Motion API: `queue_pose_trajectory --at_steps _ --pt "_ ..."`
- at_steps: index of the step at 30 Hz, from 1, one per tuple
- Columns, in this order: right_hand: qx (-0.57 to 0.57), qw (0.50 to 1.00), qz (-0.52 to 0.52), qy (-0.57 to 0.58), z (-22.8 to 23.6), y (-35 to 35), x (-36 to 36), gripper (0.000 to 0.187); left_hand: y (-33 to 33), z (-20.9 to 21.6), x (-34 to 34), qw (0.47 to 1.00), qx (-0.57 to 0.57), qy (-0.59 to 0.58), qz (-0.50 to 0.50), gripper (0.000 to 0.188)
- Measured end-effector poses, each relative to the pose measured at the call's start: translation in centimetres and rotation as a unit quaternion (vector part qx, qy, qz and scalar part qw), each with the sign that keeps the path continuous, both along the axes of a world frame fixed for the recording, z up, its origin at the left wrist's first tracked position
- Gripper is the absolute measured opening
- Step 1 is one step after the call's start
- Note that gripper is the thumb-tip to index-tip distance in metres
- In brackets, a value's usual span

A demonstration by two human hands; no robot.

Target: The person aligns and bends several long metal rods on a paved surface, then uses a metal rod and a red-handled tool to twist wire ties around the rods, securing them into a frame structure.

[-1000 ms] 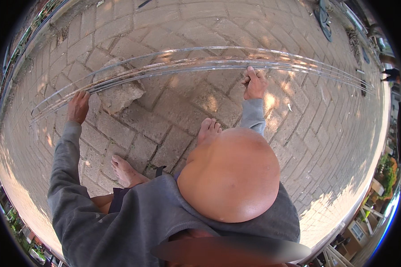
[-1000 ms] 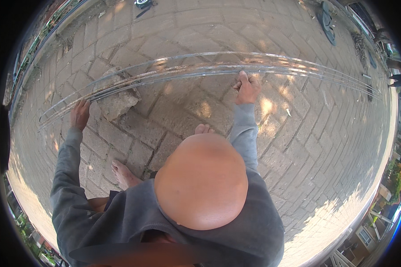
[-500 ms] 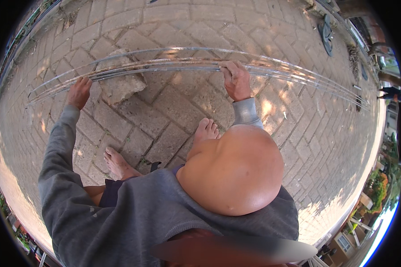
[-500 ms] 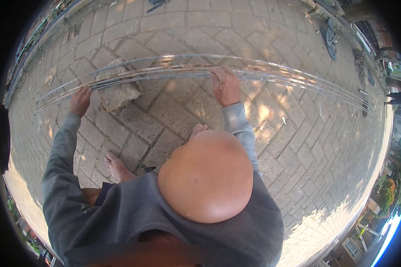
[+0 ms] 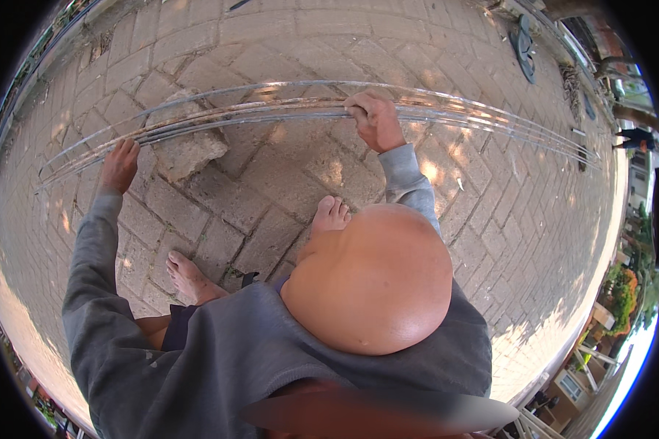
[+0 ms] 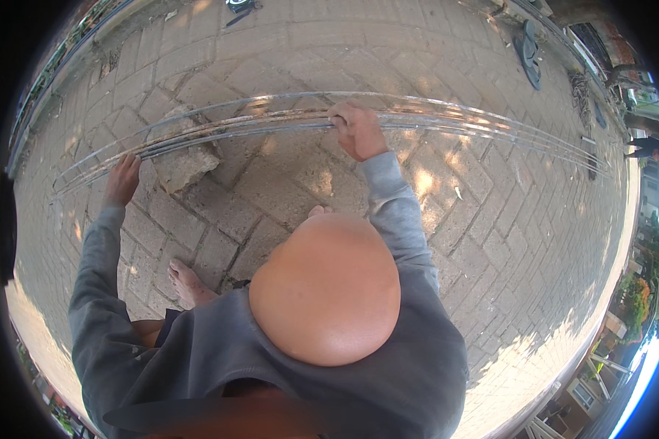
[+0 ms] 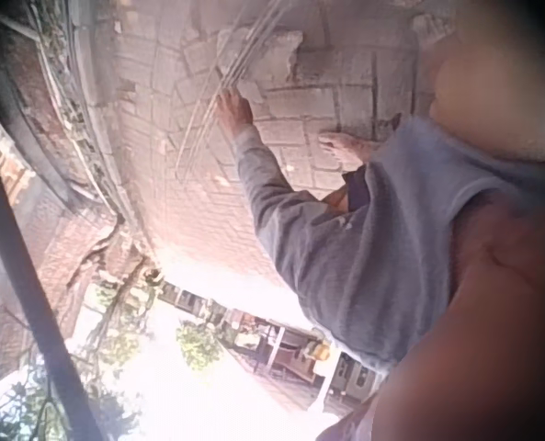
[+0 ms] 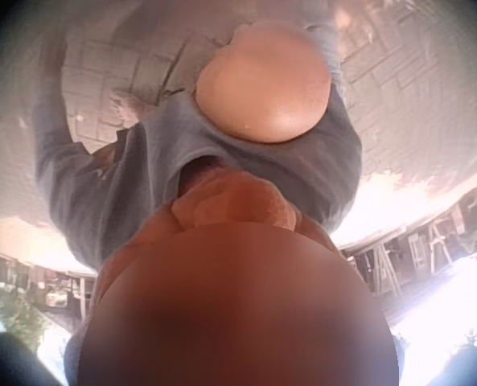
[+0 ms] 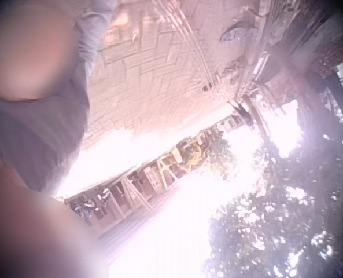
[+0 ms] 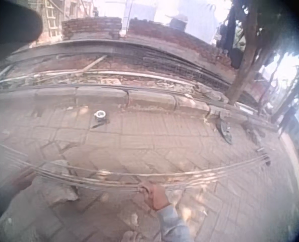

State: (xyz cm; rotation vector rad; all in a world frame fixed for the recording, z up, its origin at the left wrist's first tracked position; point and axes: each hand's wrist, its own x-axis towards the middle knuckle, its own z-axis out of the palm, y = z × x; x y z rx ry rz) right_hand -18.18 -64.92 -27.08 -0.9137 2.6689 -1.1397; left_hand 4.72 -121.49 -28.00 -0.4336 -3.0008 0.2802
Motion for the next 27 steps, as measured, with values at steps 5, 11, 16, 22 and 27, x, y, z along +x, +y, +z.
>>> queue_pose_trajectory --at_steps 5,11,16,22,27 --pt "0.015 1.0 0.018 -0.004 0.3 0.2 -0.8 0.015 0.1 -0.1 0.0 1.0 -0.01 -0.002 0.01 0.011" --pt "0.044 0.997 0.057 -0.003 0.0 -0.1 -1.0 0.014 0.5 0.2 0.0 1.0 -0.015 -0.001 0.016 0.01" --pt "0.082 0.993 0.05 0.066 -0.7 -0.8 -1.1 0.015 0.5 0.3 0.1 1.0 -0.013 -0.004 0.018 0.011" --pt "-0.019 0.999 -0.021 -0.031 1.2 -1.4 -0.9 0.014 0.9 0.4 0.1 1.0 -0.001 0.008 0.011 0.012" --pt "-0.073 0.994 0.071 -0.039 2.3 -6.7 0.1 0.013 1.1 0.7 0.1 0.996 -0.024 -0.067 0.054 0.012"
